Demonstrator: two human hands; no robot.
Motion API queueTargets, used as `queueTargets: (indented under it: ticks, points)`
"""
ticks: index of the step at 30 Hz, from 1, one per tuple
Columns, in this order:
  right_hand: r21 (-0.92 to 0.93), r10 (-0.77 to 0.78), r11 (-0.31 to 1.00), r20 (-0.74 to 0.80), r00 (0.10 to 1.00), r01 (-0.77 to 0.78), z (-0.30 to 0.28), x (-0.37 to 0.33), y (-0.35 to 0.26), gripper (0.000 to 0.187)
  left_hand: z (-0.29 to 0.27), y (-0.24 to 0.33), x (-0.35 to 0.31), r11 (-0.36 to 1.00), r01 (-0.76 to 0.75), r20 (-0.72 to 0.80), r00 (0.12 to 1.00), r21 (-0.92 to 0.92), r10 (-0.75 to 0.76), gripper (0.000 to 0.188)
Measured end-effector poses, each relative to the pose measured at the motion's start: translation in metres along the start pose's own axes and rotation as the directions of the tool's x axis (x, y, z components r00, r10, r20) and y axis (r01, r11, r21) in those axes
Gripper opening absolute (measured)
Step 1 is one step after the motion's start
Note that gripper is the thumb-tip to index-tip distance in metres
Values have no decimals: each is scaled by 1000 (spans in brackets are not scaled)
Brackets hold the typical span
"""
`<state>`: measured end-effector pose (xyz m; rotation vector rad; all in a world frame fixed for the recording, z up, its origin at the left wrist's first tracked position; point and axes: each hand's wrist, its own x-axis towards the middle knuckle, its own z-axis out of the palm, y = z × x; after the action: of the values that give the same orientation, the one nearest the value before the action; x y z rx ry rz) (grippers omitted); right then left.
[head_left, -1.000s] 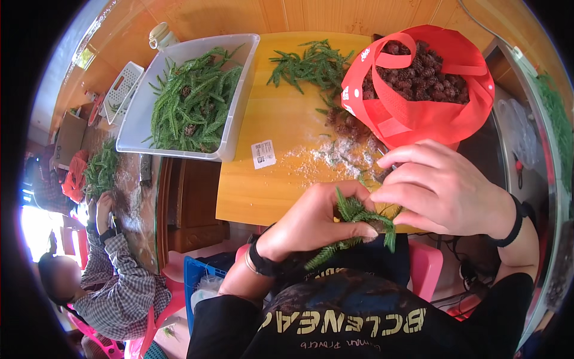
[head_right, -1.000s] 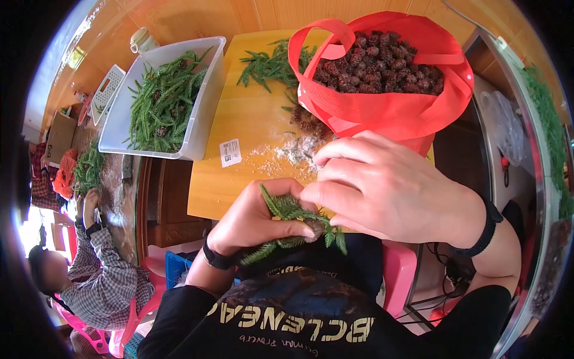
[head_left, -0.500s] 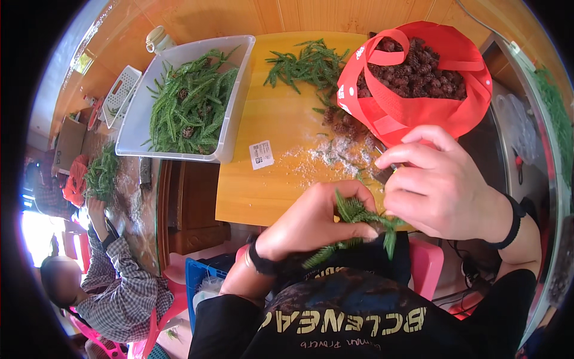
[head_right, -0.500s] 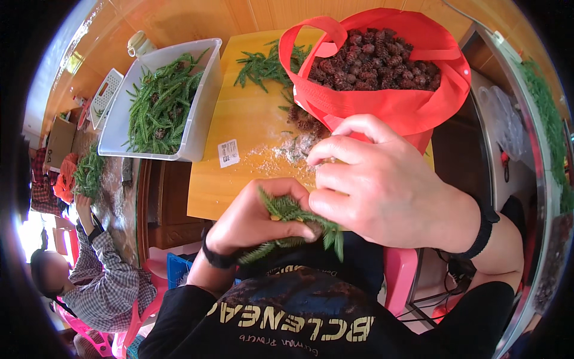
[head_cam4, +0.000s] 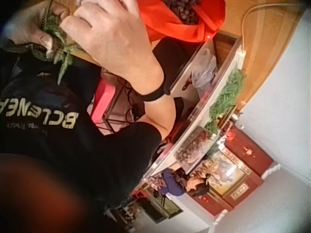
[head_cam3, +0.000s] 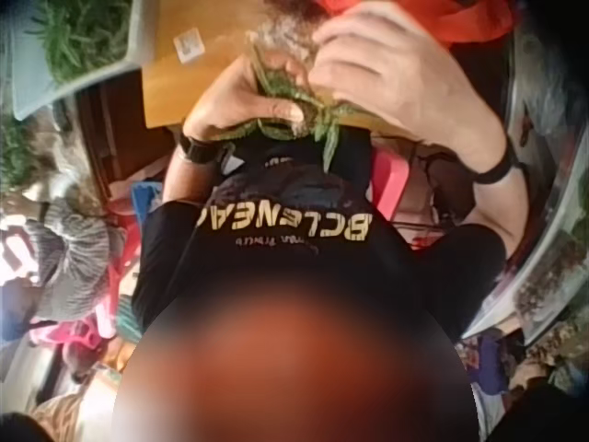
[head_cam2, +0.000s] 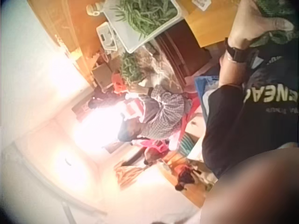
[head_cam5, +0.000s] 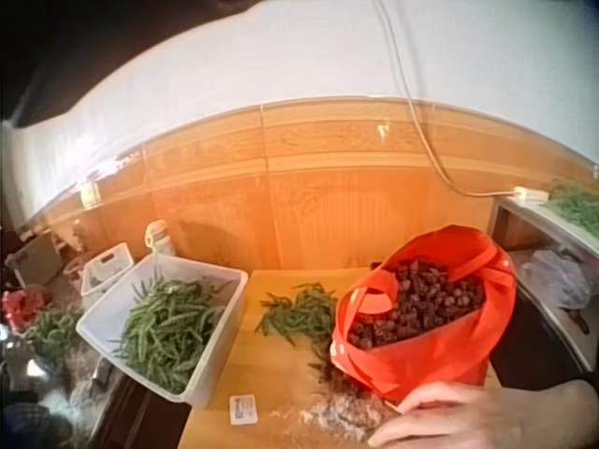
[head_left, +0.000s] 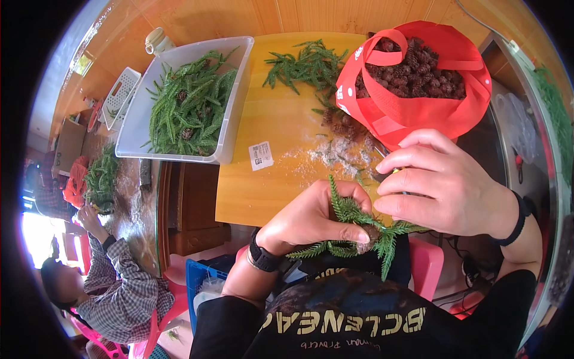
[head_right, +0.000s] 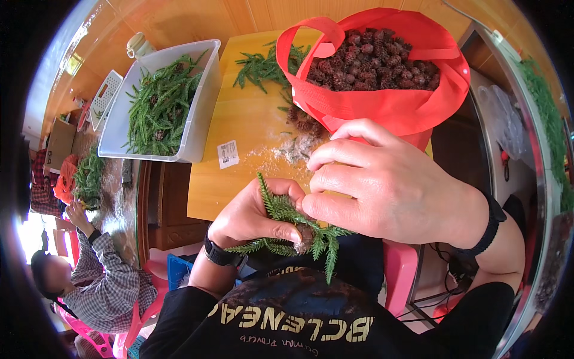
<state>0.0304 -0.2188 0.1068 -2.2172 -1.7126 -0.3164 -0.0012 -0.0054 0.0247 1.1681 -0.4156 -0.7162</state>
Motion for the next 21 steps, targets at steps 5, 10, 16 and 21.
queueTargets:
  ticks: [5,10,16,21]
  points:
    - [-39,-41,998,-43,998,39,0,1,0,8,-1,-1,1,998,5,56,998,-58,-2,24]
    - [-72,118,991,44,992,-114,-2,0,-2,14,12,8,0,961,58,-186,983,272,-7,27]
    - [166,266,942,164,950,-293,-2,-2,4,20,24,9,-5,609,-162,-163,881,777,443,24]
    - [68,109,991,33,993,-111,-6,0,2,18,5,2,-3,977,-46,-108,992,207,69,28]
